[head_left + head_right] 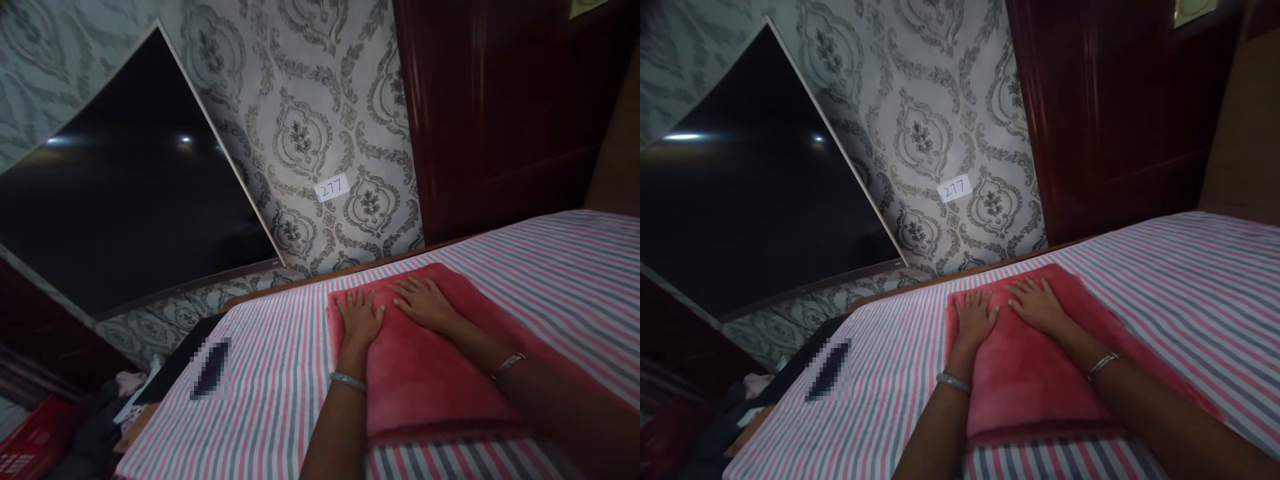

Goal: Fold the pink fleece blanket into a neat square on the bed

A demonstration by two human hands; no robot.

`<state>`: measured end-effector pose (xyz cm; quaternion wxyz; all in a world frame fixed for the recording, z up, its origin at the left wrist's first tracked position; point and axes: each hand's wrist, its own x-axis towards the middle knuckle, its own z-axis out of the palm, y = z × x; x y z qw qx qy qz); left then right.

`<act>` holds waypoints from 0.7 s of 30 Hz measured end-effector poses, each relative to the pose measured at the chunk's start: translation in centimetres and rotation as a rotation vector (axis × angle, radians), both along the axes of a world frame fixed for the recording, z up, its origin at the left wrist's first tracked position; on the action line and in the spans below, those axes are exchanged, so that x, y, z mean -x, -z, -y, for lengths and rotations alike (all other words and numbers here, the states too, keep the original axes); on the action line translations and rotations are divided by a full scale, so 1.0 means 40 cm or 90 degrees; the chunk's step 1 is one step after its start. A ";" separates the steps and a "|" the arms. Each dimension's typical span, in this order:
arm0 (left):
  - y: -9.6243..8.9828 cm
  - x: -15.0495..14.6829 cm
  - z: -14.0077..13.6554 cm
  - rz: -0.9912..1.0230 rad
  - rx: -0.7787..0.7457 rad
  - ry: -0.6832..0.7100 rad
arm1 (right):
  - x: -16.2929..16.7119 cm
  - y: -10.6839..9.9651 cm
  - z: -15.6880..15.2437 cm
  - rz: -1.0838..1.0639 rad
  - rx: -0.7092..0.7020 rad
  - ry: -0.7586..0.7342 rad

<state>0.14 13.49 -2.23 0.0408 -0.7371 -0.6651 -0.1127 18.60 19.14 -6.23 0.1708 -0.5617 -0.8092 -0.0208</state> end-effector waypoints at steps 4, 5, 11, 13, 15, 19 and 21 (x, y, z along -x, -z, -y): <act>-0.001 0.001 -0.001 0.013 0.011 -0.007 | -0.056 -0.018 -0.003 0.001 0.028 0.082; -0.002 0.001 -0.001 0.019 0.017 -0.009 | -0.072 -0.021 0.000 0.002 0.038 0.108; -0.012 -0.003 0.001 0.045 0.026 -0.021 | -0.115 -0.030 0.035 -0.037 0.092 0.203; -0.015 -0.005 0.003 0.050 0.007 -0.025 | -0.114 -0.035 0.038 -0.051 0.111 0.197; -0.020 -0.003 0.006 0.051 0.013 -0.024 | -0.114 -0.040 0.037 -0.056 0.123 0.189; -0.035 0.018 0.032 0.038 0.111 -0.008 | -0.118 -0.044 0.037 -0.059 0.124 0.174; -0.038 0.037 0.063 0.020 0.135 -0.002 | -0.123 -0.044 0.038 -0.061 0.121 0.164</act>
